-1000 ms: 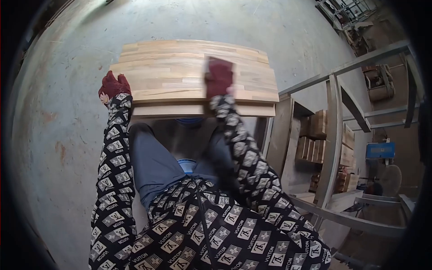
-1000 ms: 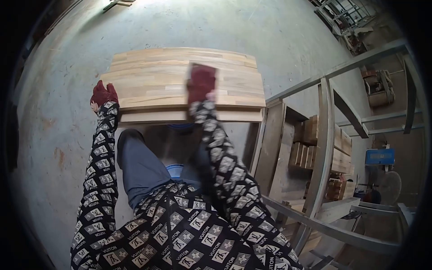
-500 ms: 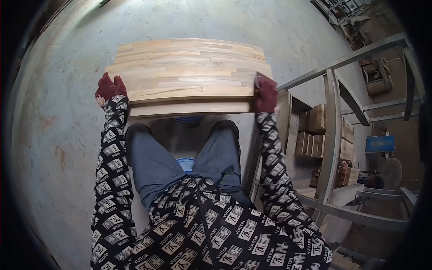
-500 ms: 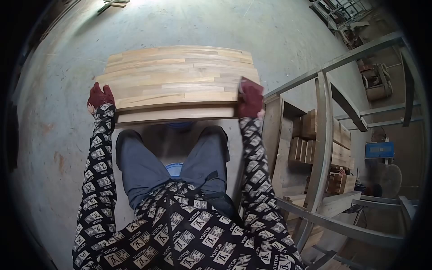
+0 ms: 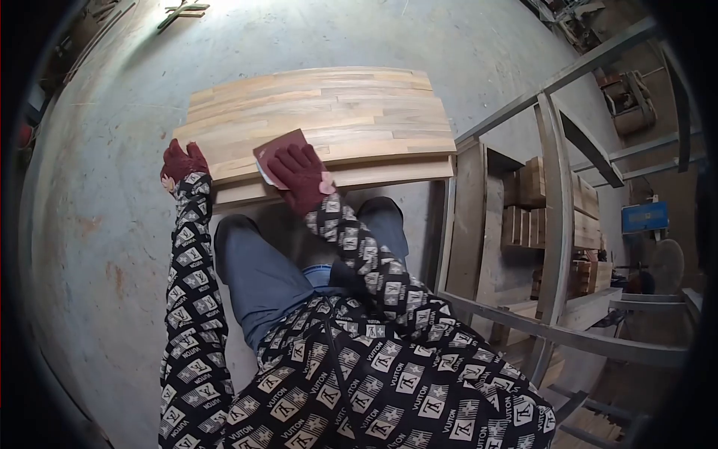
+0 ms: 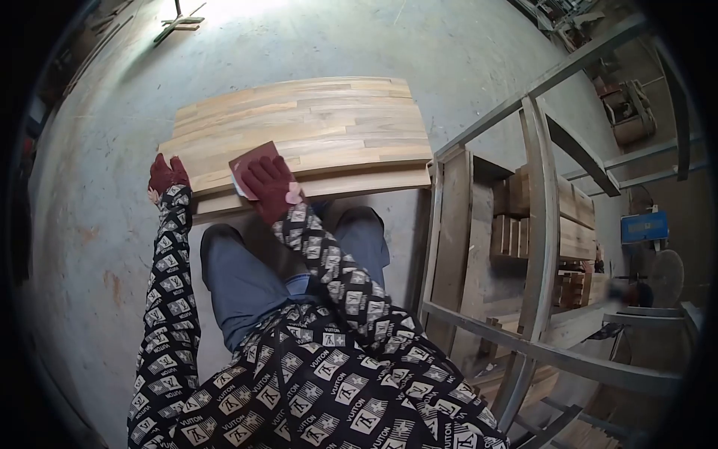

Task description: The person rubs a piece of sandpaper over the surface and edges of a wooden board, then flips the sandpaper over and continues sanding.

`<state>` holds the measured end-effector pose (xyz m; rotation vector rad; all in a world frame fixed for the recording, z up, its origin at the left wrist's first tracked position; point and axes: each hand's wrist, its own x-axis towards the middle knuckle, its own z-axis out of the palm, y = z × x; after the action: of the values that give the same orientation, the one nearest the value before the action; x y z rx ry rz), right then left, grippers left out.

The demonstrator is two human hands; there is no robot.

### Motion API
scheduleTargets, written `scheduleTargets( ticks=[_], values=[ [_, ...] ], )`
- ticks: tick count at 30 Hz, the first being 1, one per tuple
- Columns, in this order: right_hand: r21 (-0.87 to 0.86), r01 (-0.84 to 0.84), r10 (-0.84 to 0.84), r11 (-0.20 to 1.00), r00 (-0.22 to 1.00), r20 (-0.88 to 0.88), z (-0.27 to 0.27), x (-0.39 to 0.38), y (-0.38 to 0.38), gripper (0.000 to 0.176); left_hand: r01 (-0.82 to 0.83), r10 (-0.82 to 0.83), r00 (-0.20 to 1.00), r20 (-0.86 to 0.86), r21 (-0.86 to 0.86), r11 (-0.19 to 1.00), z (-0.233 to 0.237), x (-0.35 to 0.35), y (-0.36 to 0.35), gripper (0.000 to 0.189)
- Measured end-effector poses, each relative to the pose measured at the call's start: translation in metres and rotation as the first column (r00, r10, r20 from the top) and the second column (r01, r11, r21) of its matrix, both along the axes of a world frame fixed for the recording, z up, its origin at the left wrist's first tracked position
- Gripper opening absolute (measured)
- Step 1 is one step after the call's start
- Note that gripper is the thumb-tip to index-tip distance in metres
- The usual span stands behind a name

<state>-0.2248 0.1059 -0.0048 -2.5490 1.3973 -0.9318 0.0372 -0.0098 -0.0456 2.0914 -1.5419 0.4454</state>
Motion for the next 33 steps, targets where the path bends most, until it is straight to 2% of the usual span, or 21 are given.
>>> scheduleTargets(
  ticks=[2,4,6,8,9,10,12,14,15,16,18,20,21,22,24,27,28,30,31,32,33],
  values=[
    [-0.162,0.152,-0.135,0.975,0.985,0.109,-0.033,-0.033,-0.003,0.050,0.017,-0.017,1.000,-0.013,-0.012,1.000,-0.003,0.001,0.000,0.044],
    [-0.098,0.277,-0.251,0.956,0.943,0.216,-0.051,-0.096,-0.002,0.051,0.009,-0.009,0.999,-0.042,0.014,1.000,-0.002,0.002,0.000,0.046],
    [-0.142,0.455,-0.449,0.879,0.891,0.072,-0.025,-0.159,0.011,0.051,0.009,-0.006,0.997,-0.075,0.044,0.999,-0.001,0.001,0.000,0.048],
    [-0.325,0.550,-0.572,0.769,0.819,0.034,-0.049,-0.235,0.008,0.043,0.028,-0.029,1.000,-0.011,-0.025,0.999,0.001,0.000,0.001,0.043],
    [-0.291,0.573,-0.594,0.766,0.804,0.017,-0.030,-0.250,0.013,0.038,0.018,-0.018,1.000,-0.015,-0.025,1.000,0.003,-0.002,0.002,0.043],
    [-0.194,0.651,-0.675,0.734,0.731,-0.101,-0.027,-0.266,0.011,0.035,0.014,-0.015,1.000,-0.021,-0.023,1.000,0.000,0.000,0.000,0.043],
    [-0.090,0.799,-0.798,0.595,0.574,-0.184,-0.034,-0.256,0.004,0.035,0.012,-0.012,1.000,0.003,-0.042,0.999,-0.004,0.002,-0.003,0.043],
    [-0.099,0.812,-0.818,0.575,0.569,-0.085,-0.081,-0.218,-0.015,0.044,0.003,-0.003,1.000,-0.021,-0.011,1.000,-0.005,0.003,-0.003,0.044],
    [0.150,0.758,-0.754,0.635,0.650,-0.091,-0.088,-0.183,-0.020,0.048,0.006,-0.005,0.999,-0.054,0.015,1.000,-0.006,0.004,-0.004,0.046],
    [0.153,0.761,-0.759,0.630,0.646,-0.087,-0.097,-0.141,-0.023,0.048,0.010,-0.007,0.997,-0.080,0.040,0.999,-0.006,0.005,-0.005,0.048],
    [0.235,0.499,-0.511,0.834,0.859,-0.013,-0.109,-0.049,-0.025,0.066,0.006,-0.001,0.997,-0.074,0.062,0.998,-0.002,0.004,-0.003,0.049],
    [0.013,0.275,-0.265,0.961,0.913,0.311,-0.108,0.016,-0.026,0.053,0.000,0.007,0.996,-0.089,0.078,0.997,-0.002,0.004,-0.003,0.050],
    [-0.002,0.186,-0.185,0.983,0.980,0.072,-0.014,0.021,0.000,0.057,0.007,-0.006,0.999,-0.042,0.020,1.000,-0.007,0.006,-0.004,0.046],
    [0.056,0.148,-0.148,0.987,0.989,0.002,-0.005,0.022,-0.001,0.060,0.010,-0.010,0.999,-0.037,0.015,1.000,-0.006,0.006,-0.004,0.046],
    [-0.126,0.043,-0.036,0.991,0.998,0.055,-0.018,0.003,-0.003,0.051,0.026,-0.026,0.999,-0.042,-0.002,1.000,-0.007,0.007,-0.003,0.045],
    [-0.132,0.215,-0.185,0.968,0.960,0.210,-0.069,-0.066,-0.010,0.048,0.029,-0.021,0.992,-0.121,0.065,0.997,0.003,0.002,0.000,0.048],
    [-0.166,0.272,-0.221,0.948,0.937,0.270,-0.059,-0.099,-0.005,0.045,0.018,-0.009,0.992,-0.126,0.071,0.997,0.006,0.001,0.002,0.048],
    [-0.189,0.440,-0.418,0.878,0.897,0.145,-0.040,-0.164,0.004,0.041,0.022,-0.014,0.993,-0.120,0.064,0.998,0.007,-0.001,0.002,0.046],
    [-0.258,0.492,-0.498,0.831,0.866,0.046,-0.039,-0.197,0.007,0.042,0.024,-0.025,0.998,-0.051,-0.019,1.000,-0.002,0.001,-0.001,0.043],
    [-0.335,0.531,-0.577,0.778,0.816,-0.047,-0.039,-0.216,0.008,0.042,0.024,-0.025,0.998,-0.054,-0.012,1.000,-0.005,0.002,-0.002,0.043],
    [-0.334,0.530,-0.576,0.780,0.815,-0.052,-0.038,-0.219,0.002,0.042,0.018,-0.019,0.999,-0.029,-0.029,0.999,-0.005,0.002,-0.003,0.043]
  ],
)
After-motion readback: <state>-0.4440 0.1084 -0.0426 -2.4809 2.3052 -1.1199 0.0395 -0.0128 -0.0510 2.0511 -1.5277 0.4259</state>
